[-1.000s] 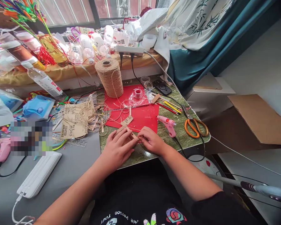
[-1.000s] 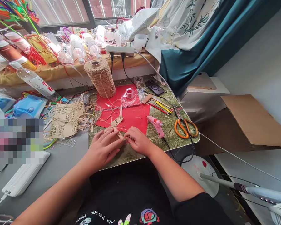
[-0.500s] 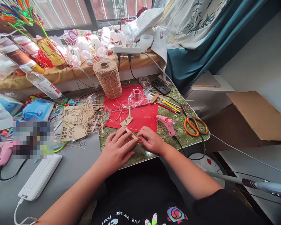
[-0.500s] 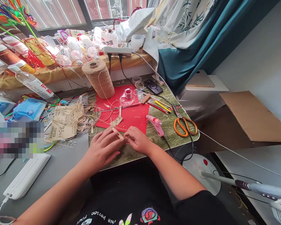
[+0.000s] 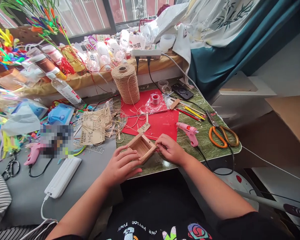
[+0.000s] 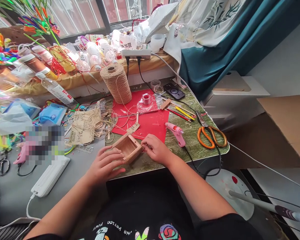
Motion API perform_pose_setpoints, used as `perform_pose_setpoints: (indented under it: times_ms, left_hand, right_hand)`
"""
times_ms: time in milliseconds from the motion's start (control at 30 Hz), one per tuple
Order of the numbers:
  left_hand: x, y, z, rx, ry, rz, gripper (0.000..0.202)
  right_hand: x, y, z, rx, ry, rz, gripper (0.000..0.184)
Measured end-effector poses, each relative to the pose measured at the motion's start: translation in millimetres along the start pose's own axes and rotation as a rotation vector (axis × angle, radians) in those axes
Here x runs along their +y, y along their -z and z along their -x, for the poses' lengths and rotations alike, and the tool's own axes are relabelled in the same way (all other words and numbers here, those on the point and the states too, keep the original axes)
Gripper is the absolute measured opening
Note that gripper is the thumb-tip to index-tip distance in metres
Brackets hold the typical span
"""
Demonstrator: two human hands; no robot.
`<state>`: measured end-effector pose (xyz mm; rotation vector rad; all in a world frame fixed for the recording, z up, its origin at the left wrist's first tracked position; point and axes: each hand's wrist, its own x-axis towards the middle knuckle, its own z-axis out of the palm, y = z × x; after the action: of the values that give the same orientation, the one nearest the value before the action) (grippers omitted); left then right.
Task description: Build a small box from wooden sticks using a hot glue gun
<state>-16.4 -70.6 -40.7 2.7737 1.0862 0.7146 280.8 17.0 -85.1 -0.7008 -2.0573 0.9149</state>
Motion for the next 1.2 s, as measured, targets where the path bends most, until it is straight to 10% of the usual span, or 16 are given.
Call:
perform_pose_setpoints:
  times_ms: [333,900,1200]
  left_hand:
    - [0.3,-4.6,12.9,-0.001,0.053,-0.044,0.016]
    - [0.4,-4.8,5.0,0.156,-0.103,-0.005,0.049]
    - [18.2,-1.1,-48.5,0.202,0.225,0.017,0.037]
  right_hand:
    - [1.4,-2.1,0.4,-0.025,-0.010,-0.004,0.013]
    - [-0.6,-1.1,-0.1,-0.022,-0.021,-0.019,0.012]
    - [-4.4,0.8,-0.2,-0.015,-0.019,-0.010,0.013]
